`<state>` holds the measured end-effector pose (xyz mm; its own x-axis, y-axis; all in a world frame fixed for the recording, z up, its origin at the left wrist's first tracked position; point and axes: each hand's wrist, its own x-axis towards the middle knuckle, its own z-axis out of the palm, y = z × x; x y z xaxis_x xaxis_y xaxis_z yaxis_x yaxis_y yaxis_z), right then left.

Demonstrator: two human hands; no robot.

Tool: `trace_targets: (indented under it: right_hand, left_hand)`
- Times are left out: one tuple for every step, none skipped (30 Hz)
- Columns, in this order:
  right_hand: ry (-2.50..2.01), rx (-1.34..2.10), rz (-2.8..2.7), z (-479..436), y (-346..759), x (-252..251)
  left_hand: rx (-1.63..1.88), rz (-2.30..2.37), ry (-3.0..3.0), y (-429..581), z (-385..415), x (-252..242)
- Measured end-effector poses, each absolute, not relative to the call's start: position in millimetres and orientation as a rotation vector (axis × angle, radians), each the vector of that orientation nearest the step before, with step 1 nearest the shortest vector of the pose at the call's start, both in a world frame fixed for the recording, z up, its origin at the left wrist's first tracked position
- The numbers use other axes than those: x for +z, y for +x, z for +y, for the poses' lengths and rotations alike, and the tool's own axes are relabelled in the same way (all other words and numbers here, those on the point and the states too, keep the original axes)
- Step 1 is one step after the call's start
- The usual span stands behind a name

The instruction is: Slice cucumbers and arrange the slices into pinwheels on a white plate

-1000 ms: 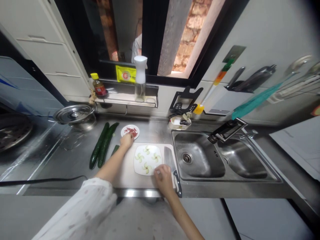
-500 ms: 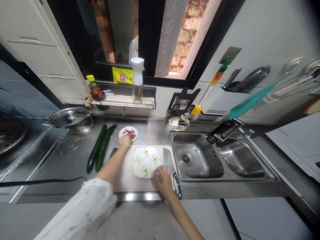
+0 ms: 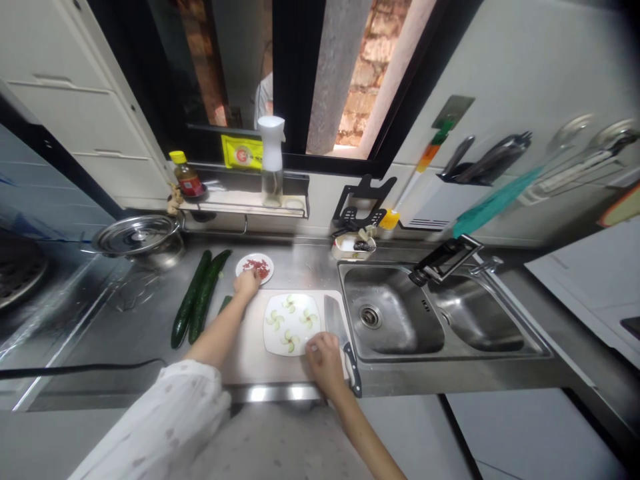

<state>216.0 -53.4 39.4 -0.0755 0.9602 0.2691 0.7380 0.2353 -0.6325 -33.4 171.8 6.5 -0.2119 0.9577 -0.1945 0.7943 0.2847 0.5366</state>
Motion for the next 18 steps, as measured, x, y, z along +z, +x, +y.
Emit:
trace_targets:
  right_hand:
    - [-1.553,0.437,-1.869,-53.4,216.0,39.5]
    - [-1.55,0.431,-1.872,-53.2,216.0,39.3]
    - [-1.546,0.424,-1.876,-52.9,215.9,38.9]
    - [-1.543,0.415,-1.88,-52.5,215.8,38.2]
    - [-1.541,0.407,-1.884,-52.1,215.6,37.4]
    - [-1.54,0.397,-1.886,-51.6,215.2,36.4]
    - [-1.539,0.387,-1.89,-51.1,214.7,35.4]
    - [-1.537,0.378,-1.894,-50.7,214.2,34.4]
    - [-1.533,0.371,-1.898,-50.3,213.5,33.5]
    - [-1.528,0.366,-1.902,-49.9,212.8,32.8]
    - [-1.521,0.365,-1.906,-49.5,212.0,32.2]
    - [-1.514,0.364,-1.91,-49.2,211.3,31.7]
    - [-1.507,0.364,-1.914,-48.9,210.6,31.3]
    - [-1.5,0.365,-1.918,-48.7,210.0,30.9]
    - [-1.495,0.366,-1.92,-48.5,209.4,30.6]
    - [-1.492,0.367,-1.92,-48.4,209.0,30.4]
    - [-1.492,0.369,-1.919,-48.4,208.7,30.2]
    - [-1.494,0.371,-1.917,-48.4,208.5,30.2]
  left_hand:
    - [0.493,2.066,1.511,-34.4,173.0,5.6]
    - [0.557,2.049,1.45,-35.3,174.1,4.7]
    - [0.632,2.018,1.385,-36.0,174.9,3.8]
    - [0.714,1.973,1.32,-36.4,175.5,3.0]
    - [0.796,1.916,1.259,-36.5,175.6,2.4]
    - [0.874,1.851,1.201,-36.3,175.3,2.1]
    - [0.944,1.783,1.139,-35.9,174.7,2.0]
    - [1.0,1.72,1.08,-35.5,173.9,2.2]
    - [1.041,1.67,1.028,-35.3,173.1,2.7]
    - [1.069,1.635,0.987,-35.2,172.2,3.4]
    - [1.085,1.612,0.956,-35.5,171.5,4.3]
    - [1.092,1.595,0.932,-36.2,170.9,5.3]
    - [1.091,1.575,0.914,-37.2,170.6,6.5]
    - [1.089,1.551,0.893,-38.4,170.3,7.7]
    - [1.088,1.52,0.866,-39.7,170.2,9.1]
    - [1.086,1.486,0.838,-41.0,170.1,10.5]
    - [1.087,1.457,0.815,-42.0,170.0,12.0]
    - [1.089,1.433,0.799,-42.7,169.9,13.5]
